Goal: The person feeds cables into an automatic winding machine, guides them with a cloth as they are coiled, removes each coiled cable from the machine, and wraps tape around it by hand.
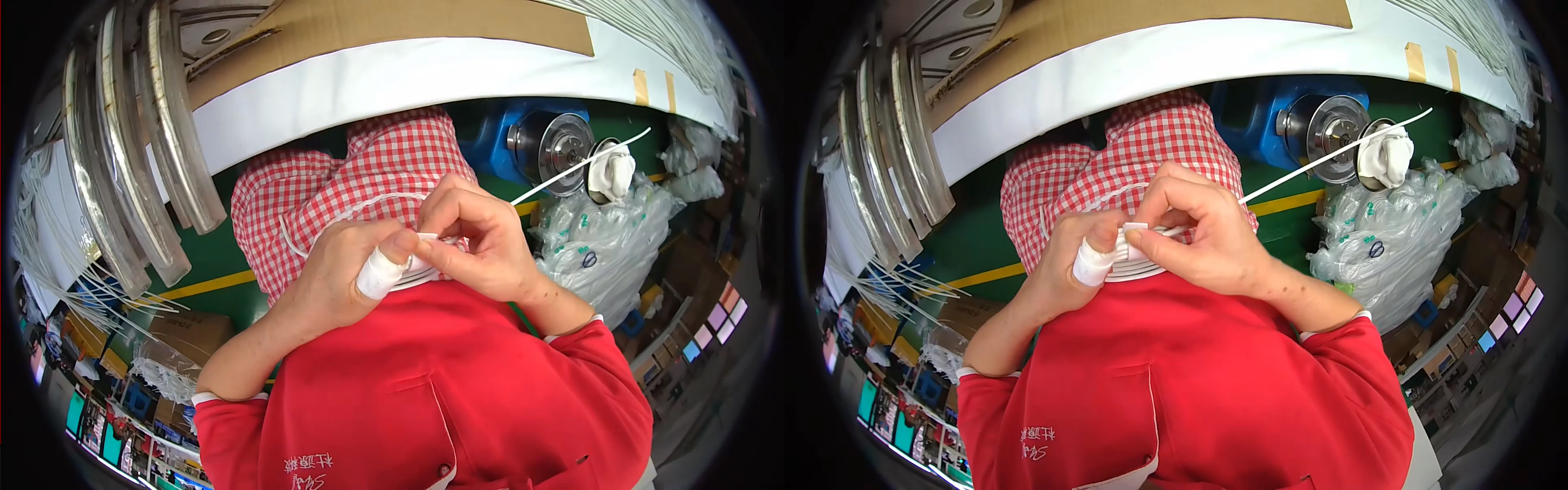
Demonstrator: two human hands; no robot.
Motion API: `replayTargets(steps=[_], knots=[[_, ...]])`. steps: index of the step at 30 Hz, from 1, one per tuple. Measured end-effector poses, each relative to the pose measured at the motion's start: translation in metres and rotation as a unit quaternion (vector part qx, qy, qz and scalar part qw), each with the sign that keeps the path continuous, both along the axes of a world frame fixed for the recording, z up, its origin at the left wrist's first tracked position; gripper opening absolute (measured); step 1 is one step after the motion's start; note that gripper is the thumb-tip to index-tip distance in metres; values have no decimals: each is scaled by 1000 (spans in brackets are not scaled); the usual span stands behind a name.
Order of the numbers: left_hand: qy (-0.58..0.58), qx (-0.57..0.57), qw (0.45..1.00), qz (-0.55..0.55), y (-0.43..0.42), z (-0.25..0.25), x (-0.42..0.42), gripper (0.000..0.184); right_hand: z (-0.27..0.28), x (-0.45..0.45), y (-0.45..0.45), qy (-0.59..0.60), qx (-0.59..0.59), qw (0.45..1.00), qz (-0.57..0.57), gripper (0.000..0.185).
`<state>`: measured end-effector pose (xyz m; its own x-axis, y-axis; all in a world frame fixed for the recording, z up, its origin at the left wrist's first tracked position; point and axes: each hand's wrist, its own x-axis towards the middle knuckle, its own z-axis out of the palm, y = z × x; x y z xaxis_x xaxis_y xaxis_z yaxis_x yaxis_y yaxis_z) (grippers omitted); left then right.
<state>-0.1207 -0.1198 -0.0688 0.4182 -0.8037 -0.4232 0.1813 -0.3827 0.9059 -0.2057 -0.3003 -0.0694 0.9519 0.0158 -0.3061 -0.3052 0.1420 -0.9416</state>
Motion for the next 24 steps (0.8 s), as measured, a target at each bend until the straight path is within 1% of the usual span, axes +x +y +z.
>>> replayTargets(steps=[2,4,5,6,7,8,11,12,13,14,15,16,17,18,19,20,22,23,24], knots=[[-58,41,996,-62,-2,7,-1,47,0,-1,-7,74,115,990,38,14],[-148,-4,984,-100,-3,12,-7,43,-1,-3,-15,148,251,954,75,17],[-191,-28,974,-121,-4,15,-11,43,-2,-6,-18,159,233,951,122,19],[-227,-61,966,-108,-7,16,-17,43,-3,-9,-20,171,216,947,168,21],[-258,-76,956,-119,-7,17,-20,44,-3,-11,-23,181,197,940,214,23],[-290,-92,944,-128,-8,18,-22,45,-5,-12,-23,200,179,927,262,34],[-355,-147,911,-149,-11,18,-26,46,-14,-7,-25,106,183,948,239,49],[-385,-159,896,-152,-15,23,-27,45,-16,-8,-25,106,235,942,215,49],[-414,-169,881,-153,-19,28,-26,45,-19,-9,-22,155,301,920,197,44],[-426,-201,862,-186,-24,33,-23,43,-21,-12,-18,202,366,891,179,41],[-441,-226,850,-176,-29,33,-25,43,-24,-14,-15,247,429,854,162,37],[-455,-251,838,-167,-33,33,-29,43,-21,-13,-13,249,357,873,219,38],[-469,-275,824,-157,-37,34,-31,44,-15,-13,-17,214,332,894,210,37],[-473,-261,826,-159,-31,39,-30,50,-5,-12,-22,179,305,914,201,37],[-519,-253,809,-113,-32,48,-22,58,9,-9,-27,143,279,930,194,37],[-564,-243,787,-65,-34,61,-12,67,23,-12,-28,134,284,944,103,41],[-511,-225,827,64,-35,58,-9,90,51,-6,-32,11,253,966,-44,39],[-476,-222,841,129,-36,57,-8,105,59,-2,-33,-55,237,963,-114,39],[-327,-237,904,142,-39,50,-11,105,58,2,-29,-96,229,954,-166,38]])
